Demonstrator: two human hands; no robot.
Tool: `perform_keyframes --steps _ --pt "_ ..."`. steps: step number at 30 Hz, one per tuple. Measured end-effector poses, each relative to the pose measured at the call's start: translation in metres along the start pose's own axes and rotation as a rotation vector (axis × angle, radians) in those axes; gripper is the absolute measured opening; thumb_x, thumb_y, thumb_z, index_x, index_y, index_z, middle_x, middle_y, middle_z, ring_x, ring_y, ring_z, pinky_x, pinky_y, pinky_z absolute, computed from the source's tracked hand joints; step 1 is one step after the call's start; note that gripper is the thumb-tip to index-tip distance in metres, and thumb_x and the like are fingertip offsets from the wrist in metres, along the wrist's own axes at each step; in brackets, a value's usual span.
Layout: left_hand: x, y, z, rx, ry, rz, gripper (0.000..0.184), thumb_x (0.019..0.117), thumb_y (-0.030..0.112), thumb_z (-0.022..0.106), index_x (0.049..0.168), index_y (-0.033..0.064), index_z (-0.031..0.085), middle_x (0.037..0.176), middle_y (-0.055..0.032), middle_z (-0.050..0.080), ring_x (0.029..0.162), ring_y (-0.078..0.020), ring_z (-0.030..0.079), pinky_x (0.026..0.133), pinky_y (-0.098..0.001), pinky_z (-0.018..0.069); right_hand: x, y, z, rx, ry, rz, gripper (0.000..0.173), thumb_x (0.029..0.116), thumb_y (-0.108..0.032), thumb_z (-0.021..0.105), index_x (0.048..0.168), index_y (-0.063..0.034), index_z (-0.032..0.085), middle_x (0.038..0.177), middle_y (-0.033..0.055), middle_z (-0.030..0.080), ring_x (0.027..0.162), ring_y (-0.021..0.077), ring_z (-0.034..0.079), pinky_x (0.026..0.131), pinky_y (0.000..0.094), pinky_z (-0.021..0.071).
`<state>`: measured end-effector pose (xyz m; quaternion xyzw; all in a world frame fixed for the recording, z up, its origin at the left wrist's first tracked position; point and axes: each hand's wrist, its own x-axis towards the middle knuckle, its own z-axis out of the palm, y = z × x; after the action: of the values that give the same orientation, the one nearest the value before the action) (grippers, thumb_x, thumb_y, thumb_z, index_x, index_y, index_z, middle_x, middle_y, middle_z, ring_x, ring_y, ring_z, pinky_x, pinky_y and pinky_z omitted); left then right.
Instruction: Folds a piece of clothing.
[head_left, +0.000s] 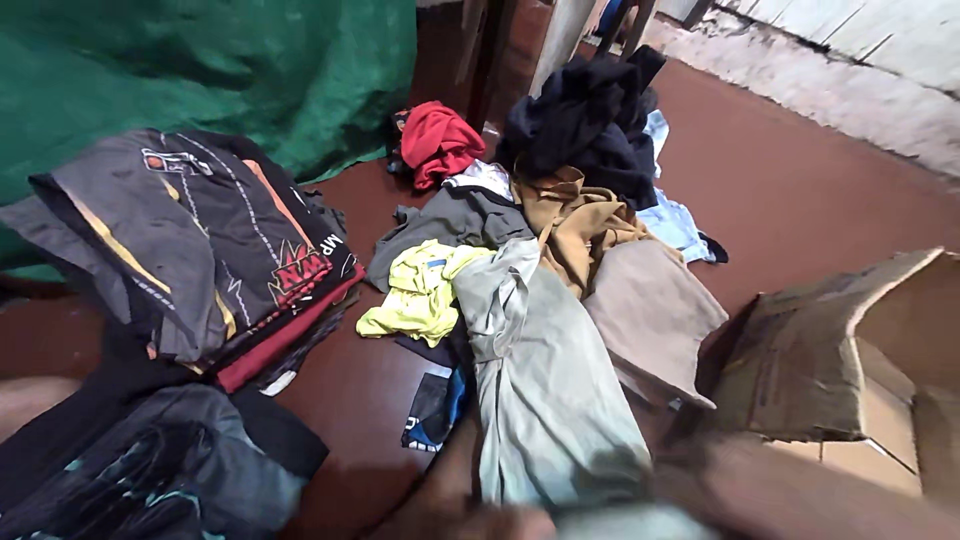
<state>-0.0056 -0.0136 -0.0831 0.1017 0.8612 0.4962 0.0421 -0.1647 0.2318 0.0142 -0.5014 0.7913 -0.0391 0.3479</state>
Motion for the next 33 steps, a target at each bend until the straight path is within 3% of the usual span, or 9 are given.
perform_keyframes --steps 4,9,12,16,20,23,26,29,33 --pt "0.078 -0.048 -0.061 -0.307 0.216 -0.179 0.034 0.0898 0.008 0.069 0.123 0.0023 0.063 0.109 -0.0079 0.07 0.096 -0.0121 0.069 0.085 -0.0339 0.0585 0.071 0.041 -0.078 -0.031 0.148 0.081 0.019 0.0929 -0.01 0.071 0.111 -0.0082 0.07 0.082 0.0107 0.068 0.073 0.0283 0.067 0.066 0.0516 0.0551" --pt "0.187 -0.096 -0.092 -0.256 0.442 -0.36 0.032 0.0974 0.006 0.066 0.128 0.0007 0.058 0.111 -0.0182 0.067 0.097 -0.0274 0.068 0.086 -0.0485 0.0567 0.166 0.117 -0.142 -0.055 0.465 0.069 0.013 0.0913 -0.004 0.071 0.105 -0.0028 0.071 0.089 0.0152 0.07 0.084 0.0321 0.068 0.077 0.0565 0.054" --pt "0.217 -0.122 -0.08 -0.159 0.44 -0.605 0.057 0.101 0.025 0.064 0.148 0.0006 0.041 0.136 -0.0296 0.055 0.119 -0.0432 0.06 0.099 -0.0604 0.0492 0.214 0.152 -0.124 0.019 0.471 0.315 0.034 0.092 -0.007 0.072 0.124 -0.0007 0.064 0.107 0.0243 0.069 0.099 0.0422 0.068 0.087 0.0634 0.0527" --pt "0.177 -0.103 -0.054 -0.18 0.484 -0.853 0.08 0.0993 0.044 0.063 0.153 -0.0072 0.033 0.146 -0.0332 0.046 0.135 -0.0438 0.049 0.11 -0.0566 0.0421 0.206 0.152 -0.072 0.183 0.43 0.657 0.069 0.1017 -0.041 0.06 0.154 -0.005 0.034 0.134 0.0303 0.056 0.112 0.0492 0.063 0.093 0.0687 0.0494" --pt "0.13 -0.089 -0.019 -0.588 0.24 -0.971 0.063 0.1023 0.056 0.051 0.126 -0.0013 0.062 0.114 -0.02 0.068 0.103 -0.0295 0.068 0.086 -0.05 0.0564 0.15 0.12 -0.052 0.426 0.171 0.746 0.067 0.102 -0.06 0.048 0.124 0.0008 0.064 0.105 0.0225 0.068 0.099 0.0361 0.066 0.09 0.0594 0.0505" --pt "0.119 -0.086 -0.01 -0.913 0.3 -0.905 0.053 0.1006 0.048 0.06 0.126 0.0008 0.061 0.109 -0.0152 0.069 0.094 -0.0225 0.068 0.079 -0.0405 0.0579 0.133 0.11 -0.041 0.571 0.131 0.698 0.056 0.102 -0.047 0.059 0.137 -0.0035 0.056 0.106 0.0187 0.068 0.094 0.0296 0.067 0.087 0.0524 0.0545" --pt "0.124 -0.076 0.001 -1.025 0.528 -0.807 0.064 0.0942 0.032 0.074 0.142 -0.0008 0.047 0.123 -0.0197 0.066 0.109 -0.0253 0.068 0.093 -0.0432 0.0574 0.129 0.098 -0.028 0.614 0.312 0.602 0.044 0.104 -0.024 0.06 0.141 -0.0047 0.047 0.093 0.0149 0.064 0.074 0.0211 0.063 0.067 0.0416 0.0545" --pt "0.125 -0.056 0.009 -1.188 0.705 -0.763 0.073 0.0919 0.015 0.075 0.149 -0.0022 0.034 0.134 -0.0236 0.058 0.119 -0.0277 0.062 0.101 -0.0442 0.0532 0.131 0.095 -0.015 0.549 0.51 0.478 0.037 0.1022 -0.009 0.055 0.137 -0.0004 0.047 0.101 0.0198 0.062 0.083 0.0258 0.065 0.073 0.0496 0.0548" --pt "0.129 -0.039 0.004 -1.423 0.635 -0.819 0.046 0.097 0.016 0.07 0.132 -0.0048 0.048 0.103 -0.0181 0.063 0.083 -0.0219 0.065 0.07 -0.0361 0.0573 0.126 0.063 -0.035 0.646 0.652 0.551 0.042 0.1083 -0.011 0.044 0.147 0.0017 0.035 0.118 0.0181 0.056 0.098 0.0155 0.059 0.086 0.0402 0.0519"
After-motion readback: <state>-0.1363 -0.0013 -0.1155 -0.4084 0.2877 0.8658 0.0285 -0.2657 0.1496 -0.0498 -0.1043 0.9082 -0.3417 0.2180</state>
